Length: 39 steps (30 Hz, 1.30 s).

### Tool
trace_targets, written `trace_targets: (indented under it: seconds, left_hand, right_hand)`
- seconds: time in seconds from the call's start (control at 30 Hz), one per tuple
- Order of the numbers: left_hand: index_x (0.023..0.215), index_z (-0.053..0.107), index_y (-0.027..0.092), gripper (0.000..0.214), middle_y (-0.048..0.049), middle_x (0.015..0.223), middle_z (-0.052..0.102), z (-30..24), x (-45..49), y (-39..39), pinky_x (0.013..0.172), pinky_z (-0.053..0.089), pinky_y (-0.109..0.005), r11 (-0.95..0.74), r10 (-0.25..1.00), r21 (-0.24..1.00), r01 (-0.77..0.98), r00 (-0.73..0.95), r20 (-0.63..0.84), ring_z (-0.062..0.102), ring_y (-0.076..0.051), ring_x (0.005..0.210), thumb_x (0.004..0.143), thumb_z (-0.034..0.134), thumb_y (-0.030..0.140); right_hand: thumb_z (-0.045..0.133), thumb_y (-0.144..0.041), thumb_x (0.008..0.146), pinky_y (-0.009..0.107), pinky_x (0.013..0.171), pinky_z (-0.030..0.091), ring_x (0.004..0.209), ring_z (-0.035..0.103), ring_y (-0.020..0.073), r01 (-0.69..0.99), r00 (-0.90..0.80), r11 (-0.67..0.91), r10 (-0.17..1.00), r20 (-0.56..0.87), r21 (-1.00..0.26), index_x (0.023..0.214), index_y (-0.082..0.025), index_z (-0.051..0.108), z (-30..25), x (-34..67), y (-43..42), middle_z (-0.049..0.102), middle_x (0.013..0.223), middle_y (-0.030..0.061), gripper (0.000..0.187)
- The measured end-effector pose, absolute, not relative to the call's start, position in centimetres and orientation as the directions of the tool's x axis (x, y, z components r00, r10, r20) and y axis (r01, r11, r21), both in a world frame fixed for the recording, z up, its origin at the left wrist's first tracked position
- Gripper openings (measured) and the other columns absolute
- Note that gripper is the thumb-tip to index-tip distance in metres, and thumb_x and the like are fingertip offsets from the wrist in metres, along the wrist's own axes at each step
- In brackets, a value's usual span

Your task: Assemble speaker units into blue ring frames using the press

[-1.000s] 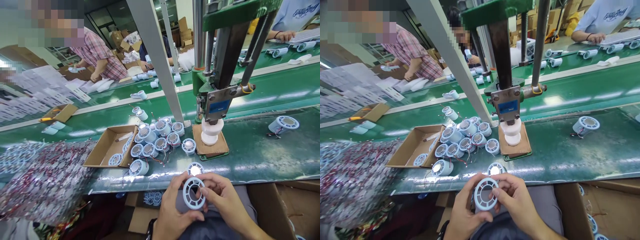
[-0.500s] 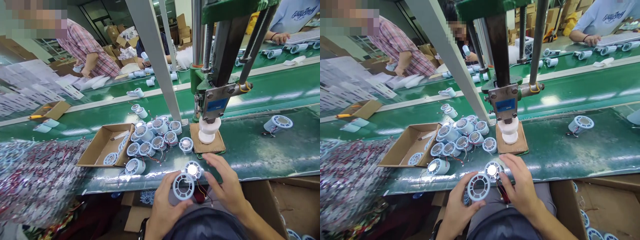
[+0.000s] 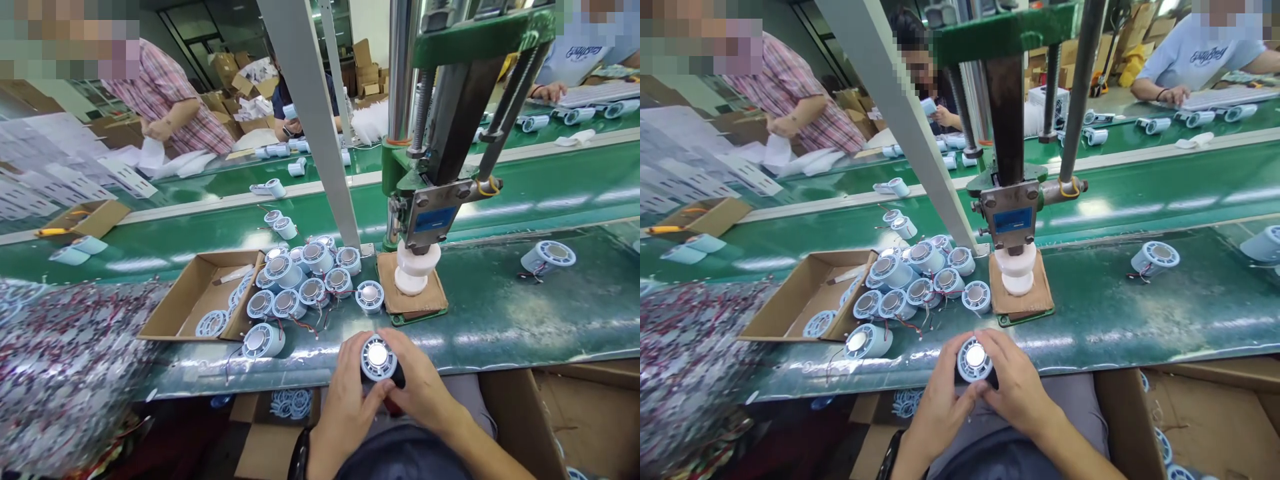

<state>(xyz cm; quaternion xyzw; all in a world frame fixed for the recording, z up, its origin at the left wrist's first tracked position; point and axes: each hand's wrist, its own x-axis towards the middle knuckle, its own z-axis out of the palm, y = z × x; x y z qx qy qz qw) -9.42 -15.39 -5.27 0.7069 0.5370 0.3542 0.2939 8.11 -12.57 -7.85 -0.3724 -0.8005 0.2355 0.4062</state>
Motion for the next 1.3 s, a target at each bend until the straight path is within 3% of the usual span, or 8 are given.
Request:
trace_targets:
  seconds: [0.23, 0.57, 0.77, 0.97, 1.1, 1.17, 1.23, 1.3]
  left_hand:
    - [0.148, 0.033, 0.021, 0.052, -0.0197, 0.144, 0.055, -5.7, -8.7, -15.7, 0.105, 0.051, -0.055, -0.264, 0.964, 0.688, 0.676, 0.165, 0.208, 0.054, -0.033, 0.134, 0.1, 0.05, 0.027]
    - [0.142, 0.043, 0.022, 0.051, -0.0158, 0.134, 0.063, -3.4, -8.7, -14.8, 0.099, 0.055, -0.052, -0.308, 0.951, 0.652, 0.693, 0.232, 0.203, 0.062, -0.032, 0.122, 0.093, 0.057, 0.019]
    - [0.151, 0.031, 0.025, 0.054, -0.0162, 0.146, 0.054, -5.5, -7.5, -16.2, 0.106, 0.049, -0.057, -0.228, 0.968, 0.66, 0.716, 0.091, 0.235, 0.052, -0.033, 0.136, 0.1, 0.049, 0.023]
    - [0.15, 0.035, 0.021, 0.053, -0.0191, 0.148, 0.052, -6.7, -6.7, -16.3, 0.108, 0.046, -0.059, -0.201, 0.97, 0.686, 0.699, 0.043, 0.24, 0.05, -0.034, 0.138, 0.1, 0.049, 0.026]
    - [0.14, 0.049, 0.014, 0.051, -0.02, 0.134, 0.065, -6.9, -6.9, -15.5, 0.099, 0.055, -0.051, -0.164, 0.973, 0.77, 0.616, -0.029, 0.23, 0.064, -0.033, 0.122, 0.092, 0.057, 0.025]
    - [0.131, 0.058, 0.014, 0.05, -0.0169, 0.12, 0.073, -5.9, -7.0, -14.4, 0.093, 0.058, -0.049, -0.131, 0.976, 0.811, 0.57, -0.071, 0.208, 0.071, -0.033, 0.109, 0.083, 0.064, 0.026]
    - [0.125, 0.064, 0.016, 0.049, -0.0126, 0.114, 0.076, -4.0, -7.1, -12.6, 0.092, 0.059, -0.047, -0.135, 0.977, 0.843, 0.521, -0.071, 0.2, 0.073, -0.033, 0.103, 0.077, 0.069, 0.028]
    - [0.122, 0.067, 0.018, 0.05, -0.0094, 0.112, 0.077, -1.6, -6.8, -10.1, 0.093, 0.058, -0.044, -0.153, 0.979, 0.882, 0.446, -0.052, 0.197, 0.073, -0.031, 0.102, 0.073, 0.074, 0.03]
  right_hand:
    - [0.055, -0.009, 0.082, 0.04, 0.109, 0.054, 0.132, 0.06, 0.0251, 0.398, -0.374, 0.547, 0.83, 0.414, -0.737, 0.158, -0.019, 0.028, -7.9, 8.2, -12.4, 0.06, 0.143, 0.0146, 0.081]
    - [0.052, -0.006, 0.08, 0.043, 0.108, 0.054, 0.132, 0.06, 0.0258, 0.395, -0.363, 0.517, 0.847, 0.388, -0.76, 0.163, -0.022, 0.008, -8.3, 8.2, -12.5, 0.059, 0.145, 0.0146, 0.095]
    - [0.049, -0.004, 0.077, 0.043, 0.107, 0.054, 0.132, 0.06, 0.0252, 0.334, -0.413, 0.474, 0.85, 0.325, -0.814, 0.163, -0.021, -0.009, -7.8, 8.3, -12.1, 0.059, 0.145, 0.0145, 0.105]
    - [0.045, -0.002, 0.08, 0.046, 0.112, 0.051, 0.14, 0.052, 0.0274, 0.417, -0.513, 0.55, 0.8, 0.312, -0.724, 0.162, -0.015, 0.023, -7.4, 8.6, -11.8, 0.049, 0.152, 0.0188, 0.086]
    - [0.058, -0.007, 0.082, 0.045, 0.1, 0.061, 0.125, 0.064, 0.033, 0.513, -0.649, 0.646, 0.723, 0.237, -0.566, 0.15, -0.012, 0.049, -0.9, 10.9, -10.6, 0.061, 0.14, 0.02, 0.068]
    - [0.066, -0.014, 0.085, 0.04, 0.101, 0.059, 0.123, 0.066, 0.0304, 0.529, -0.627, 0.705, 0.7, 0.342, -0.473, 0.144, -0.016, 0.057, 5.5, 12.8, -9.2, 0.065, 0.136, 0.0153, 0.059]
    - [0.062, -0.016, 0.091, 0.038, 0.108, 0.05, 0.123, 0.065, 0.0254, 0.64, -0.422, 0.714, 0.634, 0.648, -0.283, 0.135, -0.019, 0.063, 13.1, 14.5, -7.0, 0.069, 0.129, 0.0086, 0.044]
    - [0.054, -0.024, 0.093, 0.04, 0.107, 0.04, 0.13, 0.057, 0.0263, 0.785, -0.236, 0.609, 0.461, 0.856, -0.111, 0.134, -0.008, 0.059, 20.5, 15.5, -3.7, 0.067, 0.13, 0.0068, 0.044]
